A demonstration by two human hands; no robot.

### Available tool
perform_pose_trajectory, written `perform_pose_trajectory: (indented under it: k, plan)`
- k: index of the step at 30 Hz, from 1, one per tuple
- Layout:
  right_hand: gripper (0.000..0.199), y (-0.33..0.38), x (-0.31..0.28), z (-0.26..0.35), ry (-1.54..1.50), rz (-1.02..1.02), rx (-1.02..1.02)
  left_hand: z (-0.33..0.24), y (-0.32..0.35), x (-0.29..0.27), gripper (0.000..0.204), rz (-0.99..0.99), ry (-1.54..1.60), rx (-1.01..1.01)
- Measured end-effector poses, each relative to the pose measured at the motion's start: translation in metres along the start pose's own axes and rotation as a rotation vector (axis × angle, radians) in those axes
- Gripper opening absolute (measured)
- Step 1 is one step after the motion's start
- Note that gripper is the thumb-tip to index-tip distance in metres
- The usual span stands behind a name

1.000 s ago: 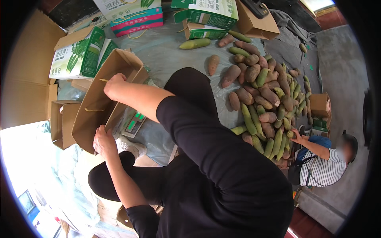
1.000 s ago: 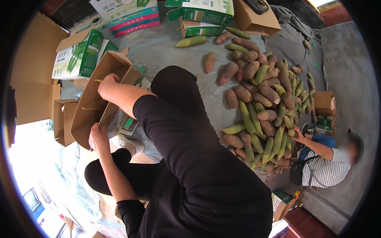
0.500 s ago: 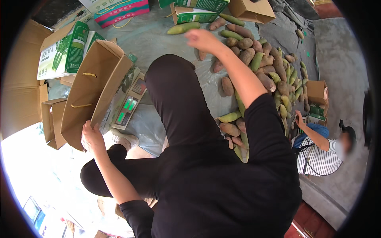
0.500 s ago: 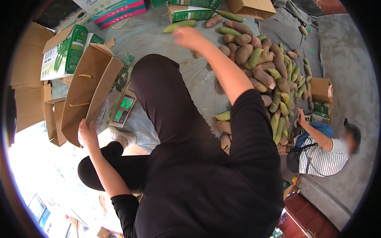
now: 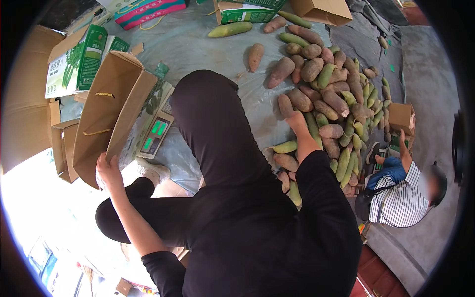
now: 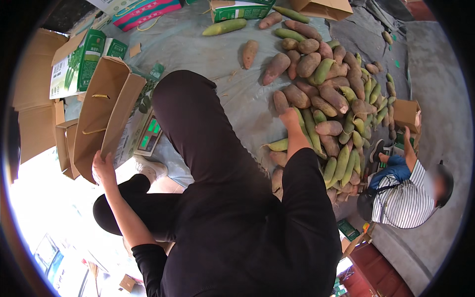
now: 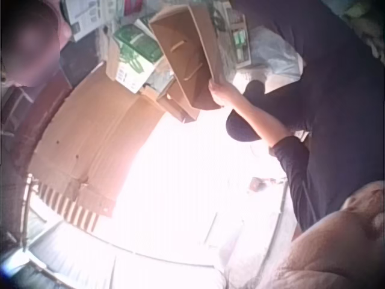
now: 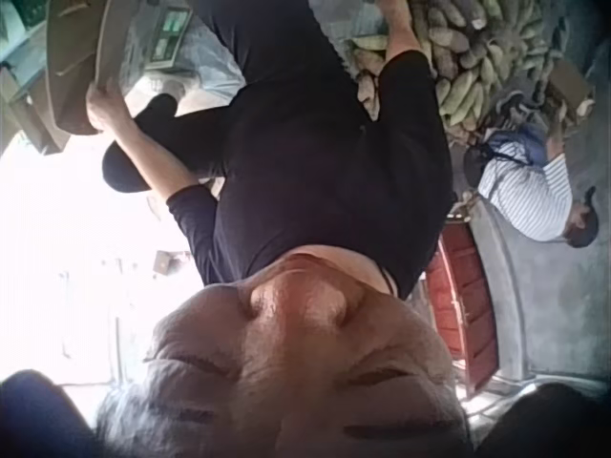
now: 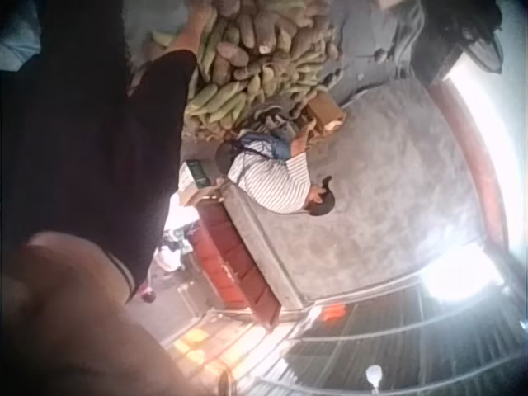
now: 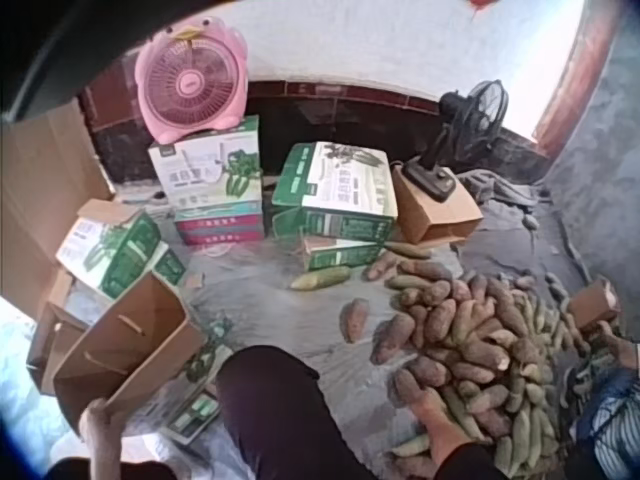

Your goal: Sorting, weighing, and packing vegetables into paper bags and cardboard boxes.

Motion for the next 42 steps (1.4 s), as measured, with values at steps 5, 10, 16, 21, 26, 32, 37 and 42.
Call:
perform_pose_trajectory:
  k: [5,10,16,21,26,32,37,42]
  plan:
    - [0.069,-0.02,0.025,0.003,-0.054,-0.103,0.118,-0.006,0.01,-0.015,0.024,-0.06,-0.033,-0.018]
    - [0.077,-0.025,0.029,0.0,-0.112,-0.145,0.117,-0.008,0.007,-0.009,0.026,-0.037,-0.058,-0.019]
    - [0.082,-0.012,0.038,0.039,-0.108,-0.223,0.086,0.008,0.005,-0.004,0.03,-0.16,-0.08,0.021]
    - [0.074,-0.022,0.083,0.061,-0.214,-0.165,-0.011,-0.013,0.007,-0.011,0.03,0.016,-0.015,-0.101]
    - [0.068,-0.025,0.097,0.076,-0.241,0.016,0.113,-0.016,0.01,-0.018,0.021,-0.081,0.009,-0.006]
    - [0.058,-0.025,0.093,0.093,-0.47,0.095,-0.032,-0.017,0.01,-0.019,0.016,-0.034,-0.008,-0.052]
    - [0.052,-0.032,0.03,0.189,-0.559,0.169,-0.215,-0.015,0.015,-0.021,0.014,-0.071,-0.037,-0.012]
    - [0.062,-0.013,-0.071,0.343,-0.603,0.122,-0.728,-0.012,0.014,-0.018,0.014,-0.062,-0.028,-0.029]
Point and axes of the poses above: each hand's wrist, its own y-axis away from the middle knuckle, its own x-axis out of the palm, z = x × y, the point moved 4 cm from there along -y, towards the middle knuckle, and after that the axes turned 10 degrees about -x, right-handed, at the moved point
